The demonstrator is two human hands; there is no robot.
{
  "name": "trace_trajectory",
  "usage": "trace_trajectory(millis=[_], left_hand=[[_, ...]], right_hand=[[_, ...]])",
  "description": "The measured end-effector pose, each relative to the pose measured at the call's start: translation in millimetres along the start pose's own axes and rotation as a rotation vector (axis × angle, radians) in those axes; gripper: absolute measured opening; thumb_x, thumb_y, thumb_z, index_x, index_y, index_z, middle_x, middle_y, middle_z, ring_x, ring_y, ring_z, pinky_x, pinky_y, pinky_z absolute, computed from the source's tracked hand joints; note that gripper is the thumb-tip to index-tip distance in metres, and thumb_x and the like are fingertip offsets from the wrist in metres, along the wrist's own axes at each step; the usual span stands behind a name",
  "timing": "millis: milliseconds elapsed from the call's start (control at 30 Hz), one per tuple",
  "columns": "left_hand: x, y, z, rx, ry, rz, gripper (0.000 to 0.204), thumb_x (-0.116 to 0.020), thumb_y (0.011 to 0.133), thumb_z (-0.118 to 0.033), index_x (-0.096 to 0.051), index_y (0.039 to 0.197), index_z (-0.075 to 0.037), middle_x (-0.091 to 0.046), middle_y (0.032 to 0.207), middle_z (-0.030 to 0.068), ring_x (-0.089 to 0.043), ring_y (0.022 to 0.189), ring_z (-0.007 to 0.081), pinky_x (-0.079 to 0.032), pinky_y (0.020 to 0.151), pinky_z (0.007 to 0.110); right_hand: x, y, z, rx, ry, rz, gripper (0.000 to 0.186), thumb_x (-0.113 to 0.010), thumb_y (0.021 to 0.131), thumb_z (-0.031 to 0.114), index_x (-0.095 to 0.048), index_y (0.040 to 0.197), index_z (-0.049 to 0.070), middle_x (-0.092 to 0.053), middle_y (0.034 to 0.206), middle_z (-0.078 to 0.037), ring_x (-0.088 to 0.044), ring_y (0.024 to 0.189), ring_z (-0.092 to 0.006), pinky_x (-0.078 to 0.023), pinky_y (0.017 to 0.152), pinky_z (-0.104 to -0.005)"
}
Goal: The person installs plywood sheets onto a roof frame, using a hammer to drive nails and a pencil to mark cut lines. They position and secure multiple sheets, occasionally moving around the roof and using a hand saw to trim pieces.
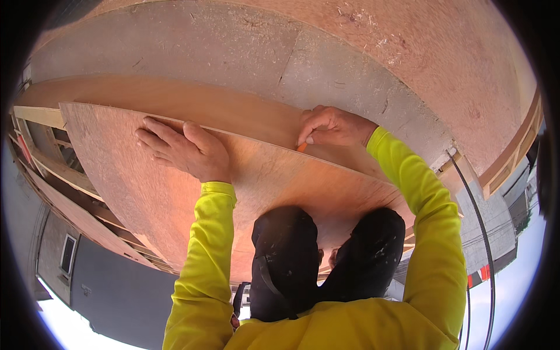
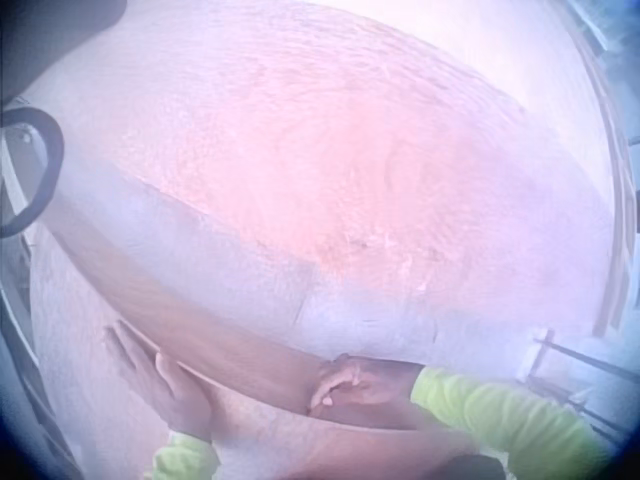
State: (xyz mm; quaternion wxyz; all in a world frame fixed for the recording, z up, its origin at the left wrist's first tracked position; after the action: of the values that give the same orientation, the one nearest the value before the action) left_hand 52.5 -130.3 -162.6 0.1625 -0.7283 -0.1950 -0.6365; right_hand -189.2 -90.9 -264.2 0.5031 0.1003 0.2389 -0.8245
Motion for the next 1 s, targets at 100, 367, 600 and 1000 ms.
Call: trace_trajectory(millis=[100,367,600,1000], left_hand=[[4,4,-2,0.035,-0.029,0.011,0.075,-0.026,0.1,-0.053,-0.024,0.155,-0.002,-0.016,0.16,0.0285,-0.014,0.149,0.0454,-0.012,0.12,0.056],[5,8,-10,0.008,-0.148,0.002,0.075,-0.032,0.095,-0.043,-0.029,0.152,0.006,-0.024,0.159,0.0272,-0.02,0.148,0.0405,-0.019,0.121,0.045],[-8,11,-4,0.043,-0.21,0.003,0.074,-0.037,0.094,-0.041,-0.031,0.151,0.006,-0.027,0.158,0.0248,-0.025,0.147,0.0377,-0.021,0.12,0.043],[-3,20,7,0.09,-0.361,-0.073,0.047,-0.047,0.088,-0.032,-0.061,0.118,0.001,-0.06,0.116,0.0149,-0.057,0.102,0.0269,-0.046,0.091,0.039]], right_hand=[[-3,-10,-1,0.045,0.021,-0.024,0.016,-0.06,0.096,0.01,-0.071,0.106,0.006,-0.068,0.097,-0.006,-0.061,0.095,-0.02,-0.041,0.096,-0.0383],[5,-159,-43,-0.001,0.024,-0.073,0.015,-0.062,0.093,0.007,-0.072,0.102,0.014,-0.066,0.093,0.001,-0.058,0.096,-0.0171,-0.029,0.105,-0.0396],[9,-141,-41,0.224,-0.016,-0.003,0.018,-0.058,0.094,0.008,-0.072,0.102,0.015,-0.066,0.094,0.002,-0.059,0.095,-0.0171,-0.028,0.106,-0.0432],[15,-264,-72,0.046,-0.002,0.04,0.02,-0.056,0.091,0.006,-0.073,0.099,0.015,-0.065,0.091,0.003,-0.059,0.092,-0.017,-0.024,0.11,-0.0456]])
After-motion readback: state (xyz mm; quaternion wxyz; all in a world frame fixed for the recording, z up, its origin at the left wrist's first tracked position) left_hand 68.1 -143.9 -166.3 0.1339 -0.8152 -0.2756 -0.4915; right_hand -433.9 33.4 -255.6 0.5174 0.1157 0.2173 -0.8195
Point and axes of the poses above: each hand's wrist, its own y-axis towards the middle knuckle, its own x-axis out of the back of the hand, z = x × y, the point moved 10 cm from there along y, towards the middle knuckle
